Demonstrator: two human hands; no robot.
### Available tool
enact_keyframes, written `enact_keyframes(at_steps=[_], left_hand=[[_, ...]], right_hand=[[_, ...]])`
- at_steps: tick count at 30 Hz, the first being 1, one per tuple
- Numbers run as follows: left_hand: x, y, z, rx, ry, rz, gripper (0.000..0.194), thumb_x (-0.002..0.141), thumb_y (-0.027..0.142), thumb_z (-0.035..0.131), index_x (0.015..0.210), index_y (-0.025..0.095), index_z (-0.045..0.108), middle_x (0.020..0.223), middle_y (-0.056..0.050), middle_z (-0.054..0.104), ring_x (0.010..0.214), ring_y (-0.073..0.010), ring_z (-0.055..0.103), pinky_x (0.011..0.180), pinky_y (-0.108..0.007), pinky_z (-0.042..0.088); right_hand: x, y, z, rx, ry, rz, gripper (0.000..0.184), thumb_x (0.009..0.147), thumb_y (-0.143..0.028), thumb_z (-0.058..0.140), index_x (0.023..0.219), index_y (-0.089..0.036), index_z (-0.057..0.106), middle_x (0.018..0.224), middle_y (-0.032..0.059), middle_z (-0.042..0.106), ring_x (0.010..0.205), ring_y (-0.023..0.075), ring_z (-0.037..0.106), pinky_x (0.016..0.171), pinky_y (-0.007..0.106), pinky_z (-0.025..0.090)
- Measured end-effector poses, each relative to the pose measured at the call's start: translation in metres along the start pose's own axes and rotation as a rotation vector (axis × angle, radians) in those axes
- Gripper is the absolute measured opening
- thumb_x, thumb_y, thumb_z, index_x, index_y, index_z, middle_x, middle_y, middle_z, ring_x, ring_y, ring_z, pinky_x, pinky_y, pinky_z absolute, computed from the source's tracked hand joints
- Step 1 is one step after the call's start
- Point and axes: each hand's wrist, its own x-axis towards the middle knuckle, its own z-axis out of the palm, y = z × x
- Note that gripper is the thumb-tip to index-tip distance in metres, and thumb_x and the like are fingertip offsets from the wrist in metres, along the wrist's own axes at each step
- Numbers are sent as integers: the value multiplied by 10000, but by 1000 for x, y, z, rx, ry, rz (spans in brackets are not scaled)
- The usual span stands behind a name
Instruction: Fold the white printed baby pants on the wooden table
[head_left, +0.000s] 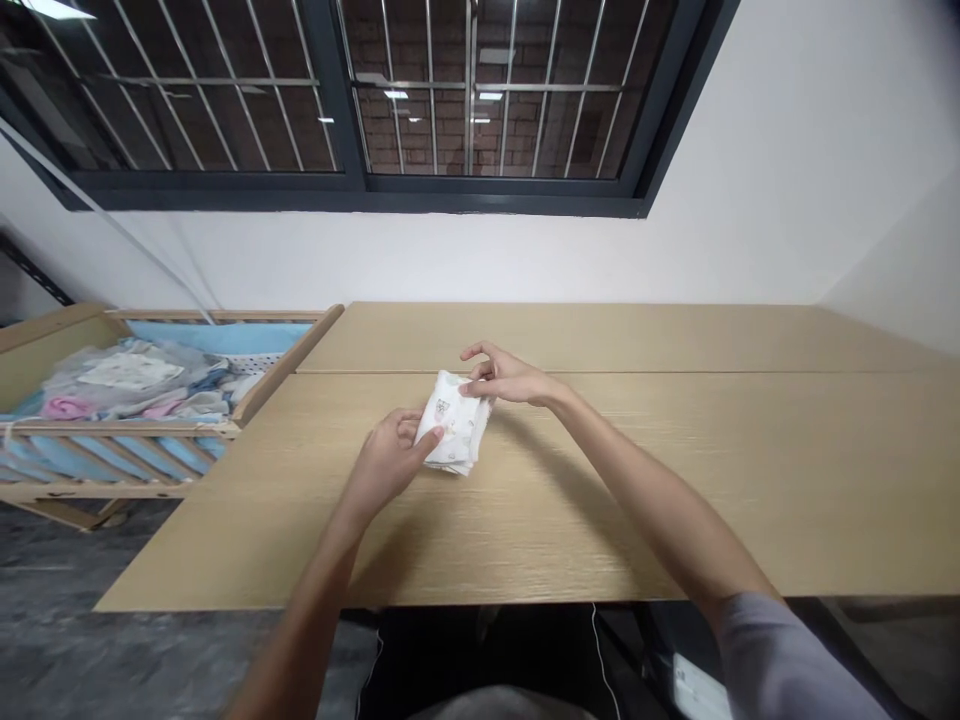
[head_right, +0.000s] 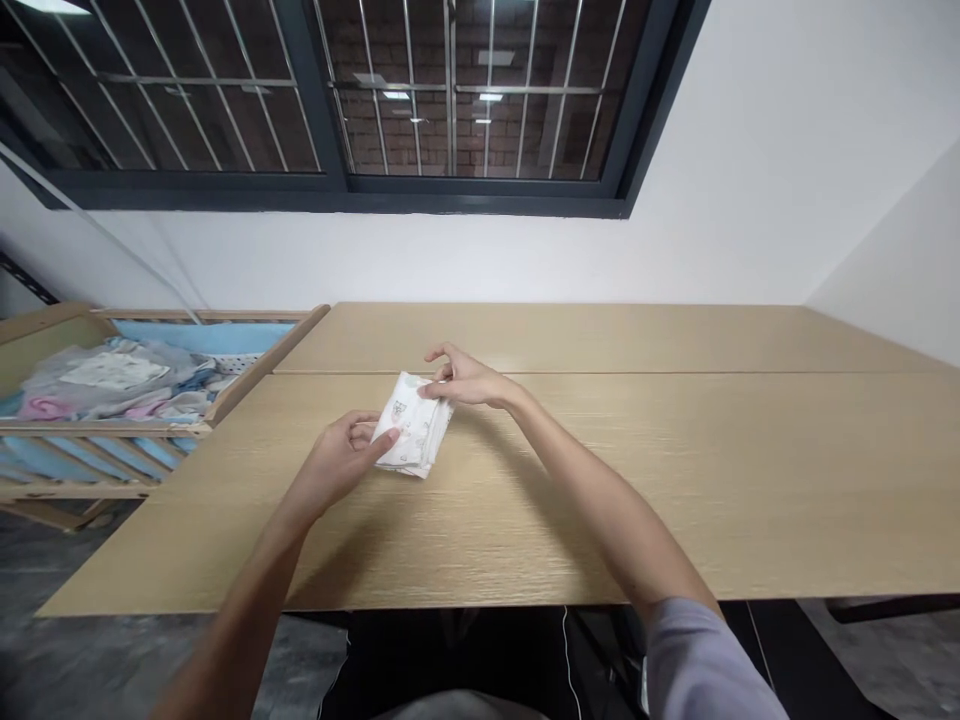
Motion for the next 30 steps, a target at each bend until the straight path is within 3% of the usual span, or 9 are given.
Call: enact_keyframes(at_steps=[3, 6, 9, 13, 17, 20, 22, 25, 30], left_hand=[[-4, -18, 12, 215, 31, -81, 464, 846, 517, 644, 1140, 162, 590, 861, -63, 761, 831, -253, 723, 710, -312, 505], [-2, -30, 25, 510, 27, -129, 390, 900, 486, 565, 1123, 168, 595, 1002, -115, 754, 986, -299, 704, 762, -338, 483], [0, -32, 34, 736, 19, -182, 360, 945, 461, 491, 1134, 169, 581, 1106, -159, 728, 1068, -333, 680, 806, -375, 480], [-6, -25, 37, 891, 25, -178, 374, 977, 446, 436, 1146, 141, 571, 1042, -170, 728, 1016, -346, 688, 821, -413, 490], [-31, -21, 47, 979, 215, -27, 478, 994, 501, 391, 1163, 97, 584, 1108, -205, 687, 1051, -354, 647, 861, -444, 495], [-55, -27, 68, 934, 285, 193, 580, 992, 515, 408, 1346, 68, 511, 1333, -237, 599, 1203, -349, 580, 966, -454, 479], [-68, -35, 83, 928, 276, 283, 632, 986, 517, 429, 1413, 52, 468, 1436, -255, 530, 1311, -367, 513, 1018, -478, 463], [-77, -46, 98, 965, 234, 299, 594, 985, 507, 443, 1338, 44, 563, 1381, -274, 575, 1319, -409, 508, 992, -520, 482], [-79, -52, 99, 978, 218, 313, 535, 960, 510, 507, 1246, 83, 655, 1299, -252, 635, 1239, -406, 572, 1003, -544, 484]], right_hand=[[13, 9, 4, -64, -139, 106, 632, 716, -324, 853, 1214, -218, 479, 821, -21, 620, 708, 138, 576, 579, 231, 430], [30, 32, 13, -78, -237, 152, 648, 702, -290, 868, 1211, -206, 476, 832, -14, 649, 722, 137, 594, 610, 230, 454], [44, 56, 22, -79, -288, 159, 655, 708, -283, 862, 1224, -198, 467, 878, 7, 678, 741, 146, 623, 619, 233, 479], [52, 74, 30, -135, -300, 136, 628, 775, -301, 811, 1280, -186, 454, 1025, 79, 703, 805, 183, 667, 630, 266, 525], [41, 68, 37, -390, -189, -69, 574, 901, -359, 687, 1387, -156, 458, 1404, 203, 557, 1176, 279, 625, 935, 422, 543], [21, 51, 50, -624, -176, -328, 577, 1010, -454, 496, 1511, -185, 397, 1622, 170, 317, 1466, 315, 361, 1184, 531, 312], [5, 39, 63, -703, -275, -478, 559, 1052, -462, 380, 1556, -223, 356, 1661, 105, 251, 1530, 278, 235, 1242, 523, 185], [-16, 32, 80, -714, -435, -640, 557, 1071, -422, 326, 1580, -196, 320, 1653, 83, 271, 1545, 210, 190, 1269, 437, 130], [-27, 49, 86, -719, -585, -661, 583, 1076, -403, 307, 1582, -114, 300, 1624, 110, 318, 1546, 176, 174, 1278, 374, 119]])
